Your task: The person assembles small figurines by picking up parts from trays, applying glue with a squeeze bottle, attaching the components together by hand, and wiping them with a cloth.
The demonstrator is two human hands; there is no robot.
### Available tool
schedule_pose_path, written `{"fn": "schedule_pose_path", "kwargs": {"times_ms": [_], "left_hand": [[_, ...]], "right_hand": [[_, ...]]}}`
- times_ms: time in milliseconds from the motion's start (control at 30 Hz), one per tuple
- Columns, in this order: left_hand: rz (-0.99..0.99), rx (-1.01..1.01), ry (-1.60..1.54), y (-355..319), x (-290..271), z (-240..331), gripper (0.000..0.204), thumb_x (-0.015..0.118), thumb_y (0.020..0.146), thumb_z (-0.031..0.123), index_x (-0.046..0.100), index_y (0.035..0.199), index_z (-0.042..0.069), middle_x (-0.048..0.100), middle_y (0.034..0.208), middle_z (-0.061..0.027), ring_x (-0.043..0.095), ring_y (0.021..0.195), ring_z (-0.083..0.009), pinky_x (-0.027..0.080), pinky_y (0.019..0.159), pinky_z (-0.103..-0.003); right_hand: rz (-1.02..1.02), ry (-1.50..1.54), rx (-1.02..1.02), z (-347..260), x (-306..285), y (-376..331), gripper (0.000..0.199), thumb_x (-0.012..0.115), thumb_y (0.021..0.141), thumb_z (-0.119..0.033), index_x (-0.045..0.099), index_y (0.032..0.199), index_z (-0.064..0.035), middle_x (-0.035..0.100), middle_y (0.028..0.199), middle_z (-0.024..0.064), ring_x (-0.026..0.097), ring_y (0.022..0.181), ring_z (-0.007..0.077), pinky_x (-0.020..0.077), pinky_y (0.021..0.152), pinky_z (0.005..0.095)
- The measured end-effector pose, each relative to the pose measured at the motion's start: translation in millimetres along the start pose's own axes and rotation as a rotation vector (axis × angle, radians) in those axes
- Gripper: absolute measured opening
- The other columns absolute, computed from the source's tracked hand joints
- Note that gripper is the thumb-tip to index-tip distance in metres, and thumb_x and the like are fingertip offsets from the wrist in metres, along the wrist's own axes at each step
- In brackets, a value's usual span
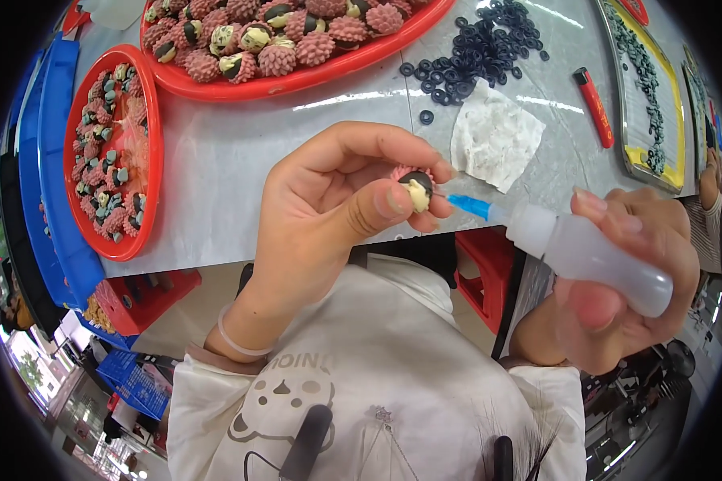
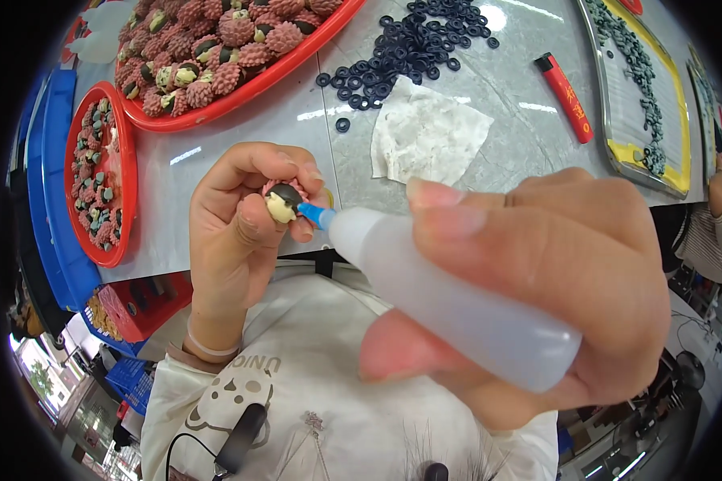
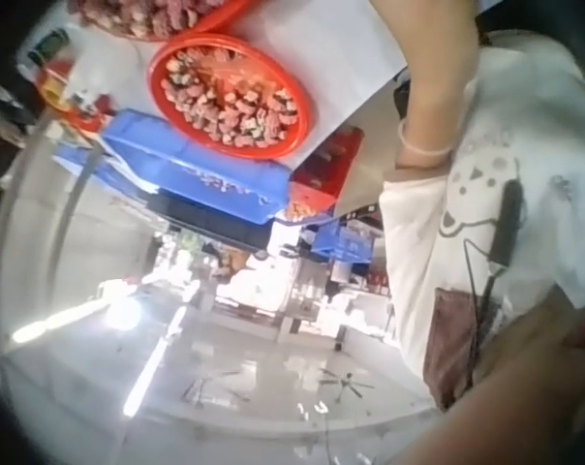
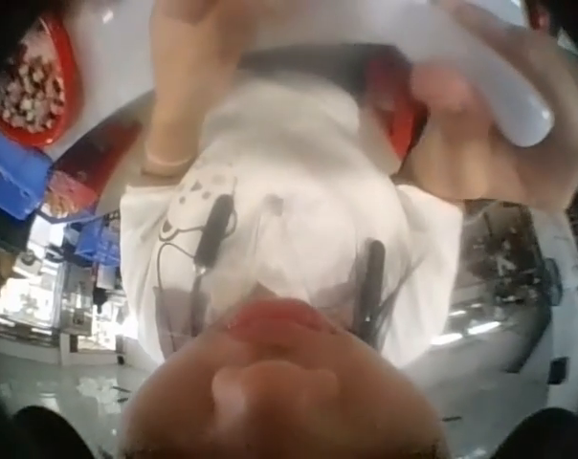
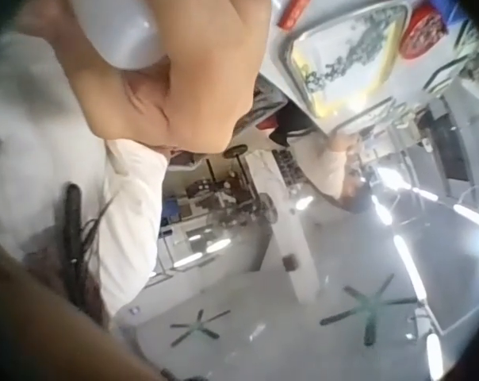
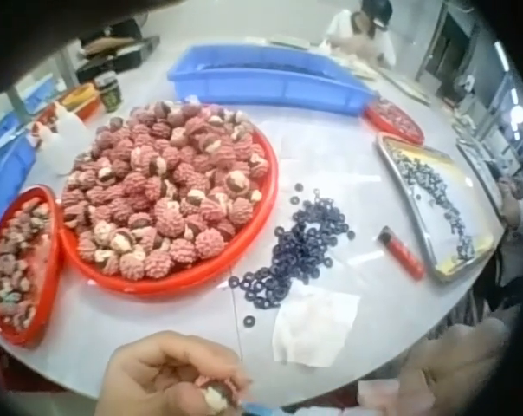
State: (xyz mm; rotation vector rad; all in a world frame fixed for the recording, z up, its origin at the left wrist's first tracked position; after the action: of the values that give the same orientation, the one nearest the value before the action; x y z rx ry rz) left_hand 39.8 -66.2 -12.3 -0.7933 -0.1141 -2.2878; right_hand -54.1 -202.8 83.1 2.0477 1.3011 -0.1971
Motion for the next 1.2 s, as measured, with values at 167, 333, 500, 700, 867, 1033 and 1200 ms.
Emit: {"fn": "schedule_pose_path", "kwargs": {"times_ms": [167,333,500,700,867,1033,1200], "left_hand": [[0.006,-0.024,-0.008,1.3,0.0,0.4,0.04,0.058,0.074,0.032,0.046,0.095,0.0,0.05,0.09,-0.0134,0.053,0.069,-0.0137,0.044,0.058,-0.019],[-0.08,0.033,-0.187,4.0,3.6,0.1,0.027,0.056,0.077,0.015,0.048,0.094,-0.005,0.054,0.09,-0.0153,0.057,0.076,-0.0172,0.048,0.065,-0.025],[-0.007,0.007,-0.069,2.0,1.8,-1.4,0.033,0.06,0.075,0.02,0.048,0.092,-0.005,0.054,0.088,-0.0158,0.056,0.073,-0.0182,0.046,0.06,-0.025],[0.033,-0.008,-0.022,0.7,2.4,0.4,0.033,0.061,0.073,0.025,0.048,0.087,-0.001,0.052,0.082,-0.0135,0.054,0.069,-0.0171,0.045,0.056,-0.023],[0.018,-0.004,-0.019,3.3,4.7,-1.3,0.033,0.061,0.073,0.026,0.048,0.087,-0.001,0.052,0.082,-0.0133,0.055,0.069,-0.0173,0.046,0.055,-0.023],[-0.011,-0.016,-0.014,6.6,8.5,0.4,0.033,0.062,0.073,0.025,0.048,0.087,-0.001,0.052,0.082,-0.0134,0.056,0.069,-0.0175,0.046,0.056,-0.024],[-0.019,-0.04,-0.048,3.2,6.9,-0.5,0.031,0.062,0.073,0.022,0.048,0.087,-0.002,0.052,0.084,-0.0142,0.056,0.07,-0.018,0.048,0.057,-0.025]], "right_hand": [[0.169,0.094,0.108,5.5,-0.3,-2.2,0.043,0.061,0.07,-0.029,0.046,0.091,0.006,0.052,0.084,0.02,0.048,0.065,0.0189,0.0399,0.056,0.0291],[0.135,0.409,0.209,41.4,-21.4,-8.9,0.04,0.06,0.072,-0.024,0.045,0.094,0.0051,0.051,0.091,0.0189,0.052,0.07,0.0204,0.042,0.062,0.0277],[0.355,0.003,0.268,76.7,-19.9,-5.9,0.033,0.062,0.063,0.005,0.046,0.091,0.0013,0.054,0.085,0.0095,0.053,0.078,0.0176,0.0409,0.069,0.026],[0.014,-0.134,0.357,84.2,-2.8,2.3,0.035,0.057,0.062,0.008,0.047,0.095,0.002,0.054,0.089,0.007,0.052,0.085,0.0154,0.039,0.082,0.0295],[0.138,-0.263,0.274,118.8,-94.6,36.0,0.024,0.053,0.069,0.003,0.052,0.093,0.0011,0.056,0.086,0.0065,0.053,0.083,0.0135,0.041,0.076,0.024],[-0.055,-0.658,0.223,180.3,-108.3,63.7,0.016,0.053,0.071,0.001,0.056,0.086,-0.0002,0.057,0.081,0.0046,0.053,0.072,0.0113,0.0419,0.069,0.0222],[0.048,-0.556,0.287,169.9,-111.7,58.7,0.017,0.055,0.071,-0.004,0.057,0.087,-0.0009,0.056,0.08,0.0047,0.052,0.071,0.0109,0.0412,0.067,0.0224]]}}
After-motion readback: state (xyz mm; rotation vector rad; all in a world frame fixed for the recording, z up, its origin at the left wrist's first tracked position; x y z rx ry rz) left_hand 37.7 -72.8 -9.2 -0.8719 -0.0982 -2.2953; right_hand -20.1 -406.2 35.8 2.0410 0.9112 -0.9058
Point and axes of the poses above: each hand's wrist, its own y-axis towards the middle knuckle, its own x-axis out of the palm, z = x × y, the point moved 6 cm from there along y, towards the middle knuckle
